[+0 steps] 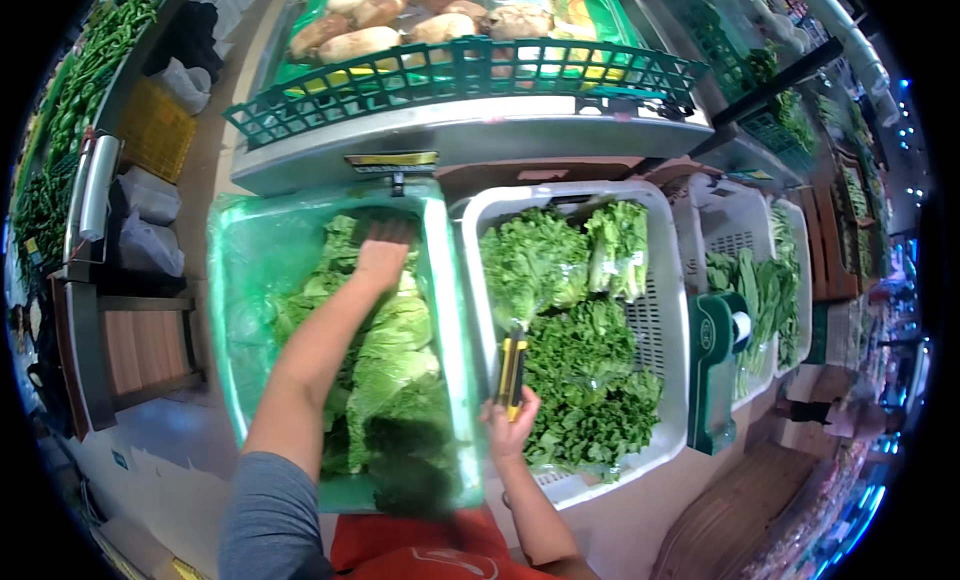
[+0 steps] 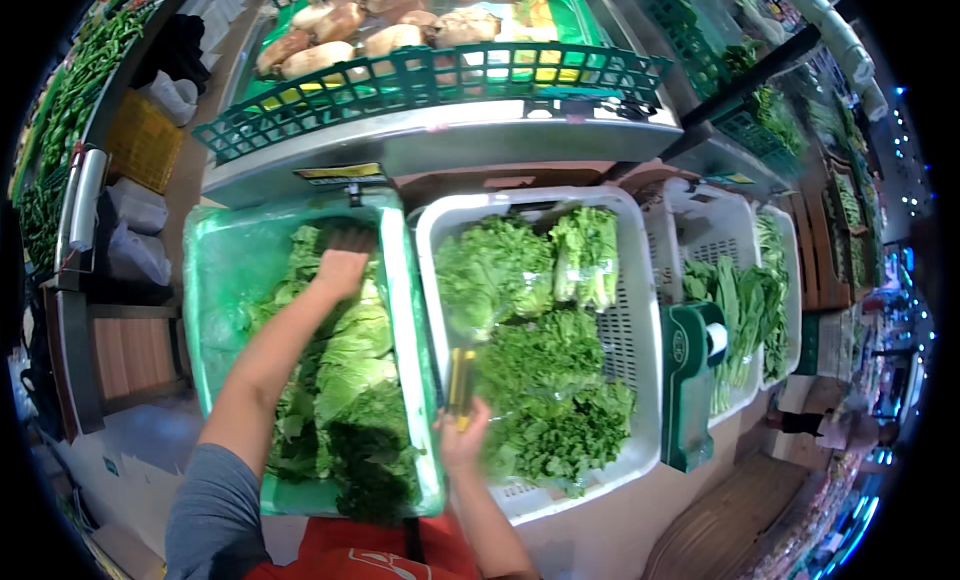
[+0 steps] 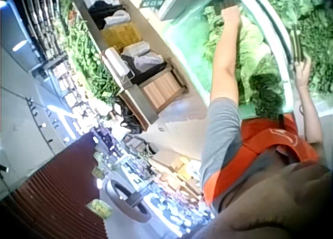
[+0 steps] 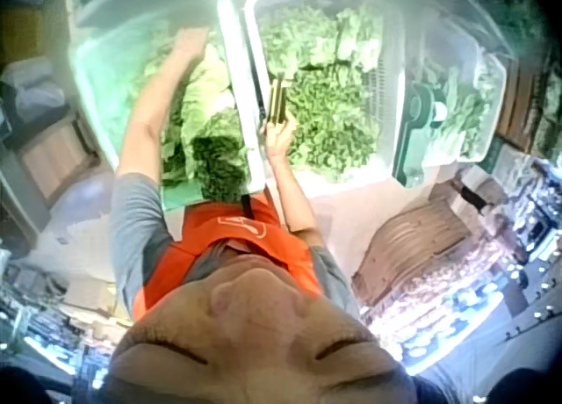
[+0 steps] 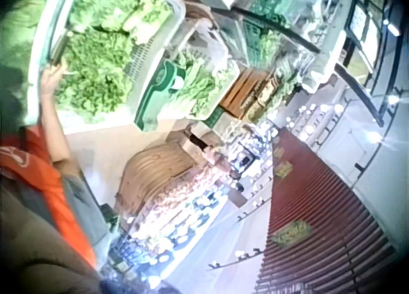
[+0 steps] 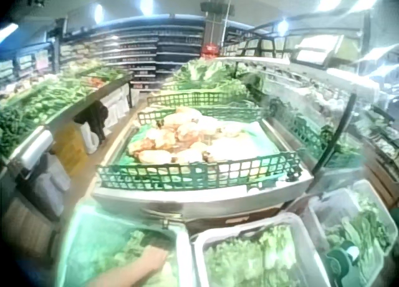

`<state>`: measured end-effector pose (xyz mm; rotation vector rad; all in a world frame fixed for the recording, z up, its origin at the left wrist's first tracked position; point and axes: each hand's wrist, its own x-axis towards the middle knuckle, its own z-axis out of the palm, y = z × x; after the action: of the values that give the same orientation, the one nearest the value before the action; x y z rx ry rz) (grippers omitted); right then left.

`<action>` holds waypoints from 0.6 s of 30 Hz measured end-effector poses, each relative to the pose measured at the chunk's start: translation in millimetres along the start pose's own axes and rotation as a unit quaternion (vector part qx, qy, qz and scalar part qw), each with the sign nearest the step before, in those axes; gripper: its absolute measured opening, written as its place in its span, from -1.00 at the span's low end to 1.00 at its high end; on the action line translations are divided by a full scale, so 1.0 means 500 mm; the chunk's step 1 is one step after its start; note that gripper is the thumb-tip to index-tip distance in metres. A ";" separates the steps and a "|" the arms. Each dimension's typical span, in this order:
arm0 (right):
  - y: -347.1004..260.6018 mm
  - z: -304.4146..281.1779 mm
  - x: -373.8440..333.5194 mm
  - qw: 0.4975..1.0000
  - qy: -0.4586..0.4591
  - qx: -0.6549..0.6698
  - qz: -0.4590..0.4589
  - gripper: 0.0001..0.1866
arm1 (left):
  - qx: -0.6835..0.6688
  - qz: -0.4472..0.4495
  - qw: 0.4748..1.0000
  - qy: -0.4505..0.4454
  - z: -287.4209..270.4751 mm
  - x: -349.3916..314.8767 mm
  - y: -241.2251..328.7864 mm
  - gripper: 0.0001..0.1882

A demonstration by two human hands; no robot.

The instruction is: The person trims the base of lettuce heads using a small knife, removes outer leaves, and places the trimmed lettuce into a white basket. The person repeats this process for several lettuce heads in the produce section.

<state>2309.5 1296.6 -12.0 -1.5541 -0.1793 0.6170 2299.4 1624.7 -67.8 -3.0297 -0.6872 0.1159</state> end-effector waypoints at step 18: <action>-0.125 0.047 0.040 0.914 -0.045 -0.385 -0.121 -0.57 | -0.802 -0.270 0.491 0.206 -0.225 -0.280 -0.092 -0.52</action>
<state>2330.6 1332.8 43.7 -2.2130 -0.7452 0.4352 2162.7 1603.9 55.5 -2.9964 -2.7111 -2.4833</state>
